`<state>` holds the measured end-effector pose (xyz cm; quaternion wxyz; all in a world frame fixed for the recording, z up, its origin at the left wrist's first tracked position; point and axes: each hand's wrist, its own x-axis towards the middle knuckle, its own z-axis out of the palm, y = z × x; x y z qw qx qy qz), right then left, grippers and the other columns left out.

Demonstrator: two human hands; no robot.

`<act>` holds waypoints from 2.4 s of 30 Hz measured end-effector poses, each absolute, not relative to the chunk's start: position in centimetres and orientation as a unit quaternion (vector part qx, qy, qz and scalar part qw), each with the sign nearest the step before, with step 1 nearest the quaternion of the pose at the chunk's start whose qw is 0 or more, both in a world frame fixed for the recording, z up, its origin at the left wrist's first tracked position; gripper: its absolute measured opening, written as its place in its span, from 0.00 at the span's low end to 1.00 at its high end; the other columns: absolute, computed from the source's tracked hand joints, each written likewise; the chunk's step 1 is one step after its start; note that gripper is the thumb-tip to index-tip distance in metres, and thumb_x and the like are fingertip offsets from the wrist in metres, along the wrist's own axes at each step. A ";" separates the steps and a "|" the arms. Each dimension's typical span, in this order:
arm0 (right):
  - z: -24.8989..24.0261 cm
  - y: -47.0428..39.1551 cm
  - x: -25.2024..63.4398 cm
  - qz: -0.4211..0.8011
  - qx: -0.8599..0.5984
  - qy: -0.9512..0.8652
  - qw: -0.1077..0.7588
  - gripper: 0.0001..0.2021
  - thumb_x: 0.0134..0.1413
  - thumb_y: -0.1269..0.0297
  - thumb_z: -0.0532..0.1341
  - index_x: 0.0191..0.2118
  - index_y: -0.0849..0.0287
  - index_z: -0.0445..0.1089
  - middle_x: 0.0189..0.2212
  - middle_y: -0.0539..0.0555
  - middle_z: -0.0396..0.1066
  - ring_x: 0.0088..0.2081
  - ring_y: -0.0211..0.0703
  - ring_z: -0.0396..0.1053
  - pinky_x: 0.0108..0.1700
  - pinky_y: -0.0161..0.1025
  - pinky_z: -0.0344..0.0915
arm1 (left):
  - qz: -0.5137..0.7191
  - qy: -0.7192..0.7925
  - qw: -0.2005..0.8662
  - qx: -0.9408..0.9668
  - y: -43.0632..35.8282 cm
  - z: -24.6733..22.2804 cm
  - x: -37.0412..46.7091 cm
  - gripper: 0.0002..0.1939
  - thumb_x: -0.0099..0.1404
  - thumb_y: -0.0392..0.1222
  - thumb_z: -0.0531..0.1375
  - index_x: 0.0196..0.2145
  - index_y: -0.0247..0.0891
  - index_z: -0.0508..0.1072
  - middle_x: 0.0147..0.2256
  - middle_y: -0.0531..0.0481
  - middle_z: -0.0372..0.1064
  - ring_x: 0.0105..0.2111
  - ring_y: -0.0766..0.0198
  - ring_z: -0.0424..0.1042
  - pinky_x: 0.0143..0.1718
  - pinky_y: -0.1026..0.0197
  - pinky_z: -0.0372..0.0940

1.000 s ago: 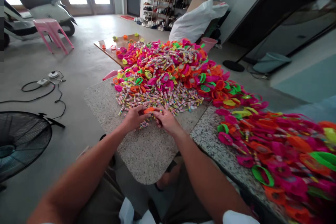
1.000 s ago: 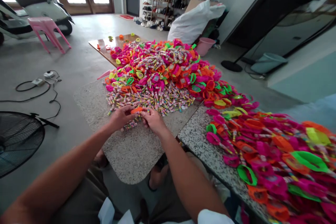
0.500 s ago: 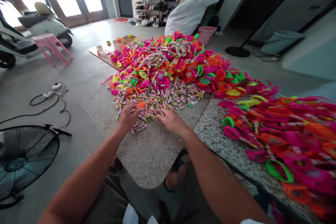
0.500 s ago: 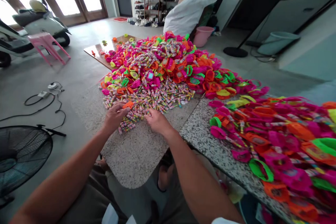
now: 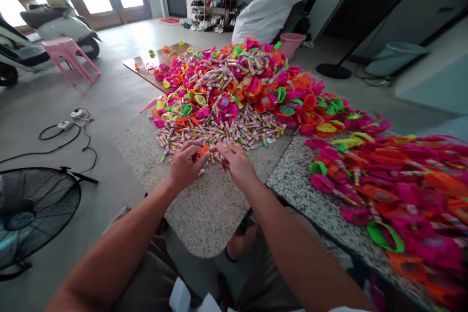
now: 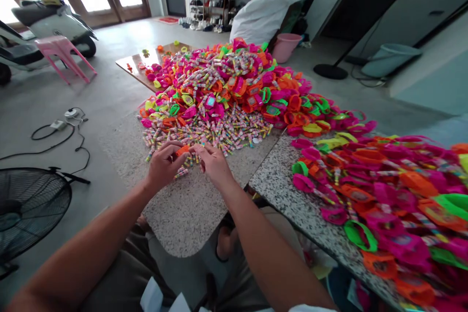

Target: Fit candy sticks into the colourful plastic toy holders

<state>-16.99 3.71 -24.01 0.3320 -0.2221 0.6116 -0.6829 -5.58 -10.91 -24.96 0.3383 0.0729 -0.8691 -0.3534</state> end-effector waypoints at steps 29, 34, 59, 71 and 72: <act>-23.9 4.0 -16.6 -0.706 -0.290 0.592 0.259 0.15 0.54 0.49 0.72 0.37 0.54 0.76 0.23 0.47 0.72 0.22 0.37 0.67 0.26 0.37 0.66 | -0.312 -0.902 0.293 0.060 -10.2 -25.2 -5.3 0.06 0.74 0.44 0.61 0.42 0.38 0.73 0.43 0.44 0.71 0.39 0.61 0.73 0.40 0.58 0.71; -23.9 4.1 -16.6 -0.694 -0.314 0.592 0.264 0.14 0.54 0.51 0.73 0.39 0.54 0.75 0.26 0.47 0.72 0.25 0.37 0.68 0.30 0.37 0.68 | -0.346 -0.889 0.291 0.075 -10.2 -25.1 -5.4 0.09 0.75 0.46 0.61 0.40 0.38 0.72 0.42 0.44 0.71 0.37 0.63 0.72 0.37 0.61 0.69; -23.7 5.2 -16.8 -0.606 -0.398 0.666 0.175 0.10 0.62 0.55 0.67 0.41 0.55 0.74 0.34 0.50 0.73 0.31 0.37 0.68 0.32 0.35 0.65 | -0.191 -0.923 0.335 0.008 -10.1 -24.7 -5.0 0.06 0.76 0.44 0.59 0.45 0.39 0.70 0.44 0.43 0.72 0.45 0.57 0.74 0.45 0.55 0.72; -23.2 4.9 -16.3 -0.635 -0.380 0.650 0.171 0.07 0.59 0.59 0.67 0.37 0.55 0.73 0.30 0.48 0.71 0.28 0.36 0.67 0.30 0.35 0.65 | -0.204 -0.916 0.344 0.007 -10.0 -24.7 -4.9 0.06 0.76 0.44 0.61 0.43 0.39 0.70 0.43 0.44 0.71 0.43 0.57 0.73 0.43 0.56 0.71; -23.2 4.9 -16.3 -0.634 -0.380 0.652 0.167 0.07 0.58 0.59 0.67 0.37 0.55 0.73 0.29 0.47 0.71 0.28 0.36 0.67 0.30 0.35 0.66 | -0.205 -0.916 0.345 0.006 -10.0 -24.7 -4.9 0.06 0.75 0.44 0.61 0.43 0.39 0.70 0.43 0.45 0.71 0.43 0.57 0.73 0.43 0.56 0.71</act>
